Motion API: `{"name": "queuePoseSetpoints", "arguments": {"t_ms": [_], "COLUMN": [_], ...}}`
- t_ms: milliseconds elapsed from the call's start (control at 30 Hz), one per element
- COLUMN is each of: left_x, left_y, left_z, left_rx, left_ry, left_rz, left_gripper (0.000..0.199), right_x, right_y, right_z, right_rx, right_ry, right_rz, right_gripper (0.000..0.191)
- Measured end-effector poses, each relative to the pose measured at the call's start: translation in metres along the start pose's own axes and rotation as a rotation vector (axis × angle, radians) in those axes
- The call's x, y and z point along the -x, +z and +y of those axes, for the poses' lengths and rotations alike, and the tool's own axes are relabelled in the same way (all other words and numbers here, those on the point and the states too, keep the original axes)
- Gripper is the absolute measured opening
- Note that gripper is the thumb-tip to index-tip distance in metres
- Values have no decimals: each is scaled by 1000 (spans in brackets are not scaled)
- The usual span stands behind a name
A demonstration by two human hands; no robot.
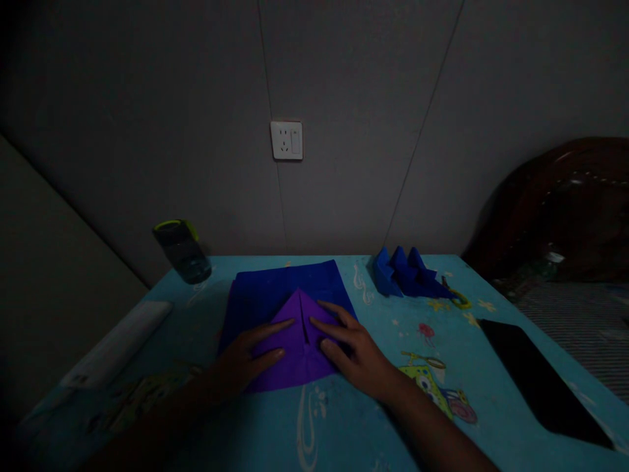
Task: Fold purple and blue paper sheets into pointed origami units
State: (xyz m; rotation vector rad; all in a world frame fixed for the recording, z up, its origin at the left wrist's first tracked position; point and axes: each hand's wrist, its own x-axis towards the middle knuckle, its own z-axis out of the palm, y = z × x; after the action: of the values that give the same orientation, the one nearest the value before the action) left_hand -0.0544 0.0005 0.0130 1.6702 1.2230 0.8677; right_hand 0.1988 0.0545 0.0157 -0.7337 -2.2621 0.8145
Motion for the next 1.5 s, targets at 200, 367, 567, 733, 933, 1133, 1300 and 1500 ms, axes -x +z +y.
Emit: {"name": "queuePoseSetpoints", "arguments": {"t_ms": [200, 367, 567, 733, 933, 1133, 1300, 1500], "left_x": [-1, -2, -3, -3, -4, -3, -3, -3], "left_y": [-1, 0, 1, -2, -3, -1, 0, -3], "left_z": [2, 2, 0, 1, -6, -4, -3, -1], "left_rx": [25, 28, -9, 3, 57, 68, 22, 29], "left_ry": [24, 26, 10, -7, -22, -38, -18, 65], "left_rz": [-21, 0, 33, 40, 33, 39, 53, -32], "left_gripper": [51, 48, 47, 44, 46, 45, 43, 45], "right_x": [-1, -1, 1, 3, 2, 1, -1, -1], "right_y": [11, 14, 8, 2, -1, -3, 2, 2], "right_z": [6, 3, 1, 1, -2, -8, -9, -6], "right_rx": [102, 209, 273, 379, 410, 357, 394, 423], "right_ry": [-31, -46, -101, -147, -165, -141, -112, -92], "right_rz": [85, 109, 76, -74, -126, -80, 25, 111], "right_gripper": [37, 38, 42, 72, 83, 59, 42, 34]}}
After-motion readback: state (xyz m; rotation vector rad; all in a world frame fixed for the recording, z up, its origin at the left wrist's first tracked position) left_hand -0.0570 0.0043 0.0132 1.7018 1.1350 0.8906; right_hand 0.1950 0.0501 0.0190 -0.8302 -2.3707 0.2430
